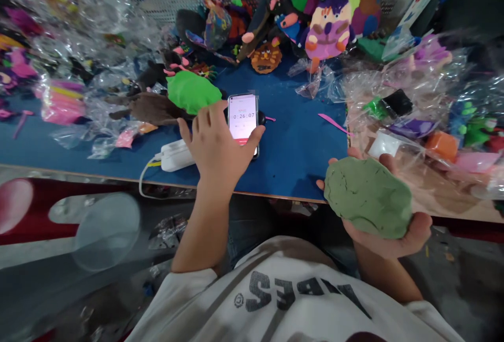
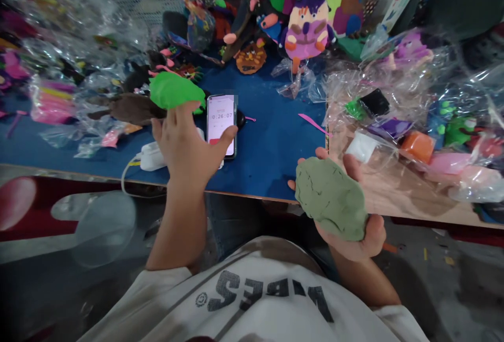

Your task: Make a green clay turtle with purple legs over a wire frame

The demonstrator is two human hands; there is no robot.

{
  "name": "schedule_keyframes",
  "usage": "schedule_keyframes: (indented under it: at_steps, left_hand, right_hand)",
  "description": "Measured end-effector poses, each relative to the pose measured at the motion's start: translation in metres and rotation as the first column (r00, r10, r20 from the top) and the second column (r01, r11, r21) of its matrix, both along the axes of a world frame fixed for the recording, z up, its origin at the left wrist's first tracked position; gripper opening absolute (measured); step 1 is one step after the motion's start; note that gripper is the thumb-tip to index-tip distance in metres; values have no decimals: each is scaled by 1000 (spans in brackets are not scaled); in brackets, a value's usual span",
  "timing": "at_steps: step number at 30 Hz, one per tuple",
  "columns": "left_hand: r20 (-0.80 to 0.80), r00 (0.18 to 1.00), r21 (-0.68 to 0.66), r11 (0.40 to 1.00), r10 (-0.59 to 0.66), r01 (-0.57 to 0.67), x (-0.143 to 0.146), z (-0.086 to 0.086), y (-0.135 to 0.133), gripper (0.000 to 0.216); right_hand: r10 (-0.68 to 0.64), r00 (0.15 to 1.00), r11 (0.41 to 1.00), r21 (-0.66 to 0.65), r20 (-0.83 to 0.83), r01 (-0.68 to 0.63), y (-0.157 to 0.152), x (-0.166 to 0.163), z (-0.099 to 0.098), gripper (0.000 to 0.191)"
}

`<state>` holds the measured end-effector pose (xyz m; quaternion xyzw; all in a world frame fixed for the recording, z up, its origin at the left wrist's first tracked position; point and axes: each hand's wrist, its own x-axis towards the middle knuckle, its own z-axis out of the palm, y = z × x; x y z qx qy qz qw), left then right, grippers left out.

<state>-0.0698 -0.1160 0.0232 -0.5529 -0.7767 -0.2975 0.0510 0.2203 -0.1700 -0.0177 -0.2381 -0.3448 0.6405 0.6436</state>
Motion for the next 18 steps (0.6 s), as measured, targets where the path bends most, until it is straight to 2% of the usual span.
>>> schedule_keyframes:
  at_steps: [2,3,4,5,6,7,8,9,10,11,13,15,16,18]
  left_hand:
    - [161,967,199,966,-199,166,16,-3,-25,57]
    - [264,898,297,916,-351,271,27,-7,-40,54]
    - [384,774,388,849,-502,359,41,-12,-54,54]
    - [511,596,479,781,-620,402,55,-19,-67,58]
    - [629,368,560,728,-684,397,70,-25,-78,62]
    - [725,130,600,712,-677,365,82,-32,-87,67]
    - [805,-81,575,740,-588,347,92,-38,-94,77]
    - [832,-212,555,770,-513,315,99,-42,-98,82]
    - [850,-280,517,805,-445,289,102,-46,-100,85]
    - [865,-310,480,830,-394,284,102,-49,-100,89]
    - [886,-300,442,842,-354,309,94,-51,-97,93]
    - [890,-286,443,817,-354,369,84,-50,-93,95]
    - [888,-288,452,802,-360,391,80,-49,-93,95]
    - [877,-302,473,783,-374,404,78,-45,-95,94]
  right_hand:
    - [21,999,995,-97,-37,-25,-8,-4,4,80]
    - [29,997,983,-178,-67,-40,-12,-9,7,81]
    - [37,994,961,-268,-100,-63,-18,-15,9,82]
    - [39,991,933,-350,-130,-83,-23,-22,10,81]
    - [36,988,907,-410,-151,-95,-27,-30,11,79]
    - [27,988,893,-440,-154,-93,-31,-39,11,76]
    - [32,990,894,-438,-138,-90,-34,-48,10,72]
    - [34,994,909,-410,-102,-73,-35,-56,10,66]
    - [16,999,933,-359,-36,-28,-35,-64,9,61]
    - [-39,998,955,-293,54,53,-35,-69,9,53]
    - [-224,944,957,-130,240,260,-32,-73,10,34]
    - [-383,846,916,34,371,399,-31,-70,12,21]
    - [-408,810,909,102,422,405,-32,-66,14,22]
    - [-405,749,914,256,525,315,-35,-58,17,32]
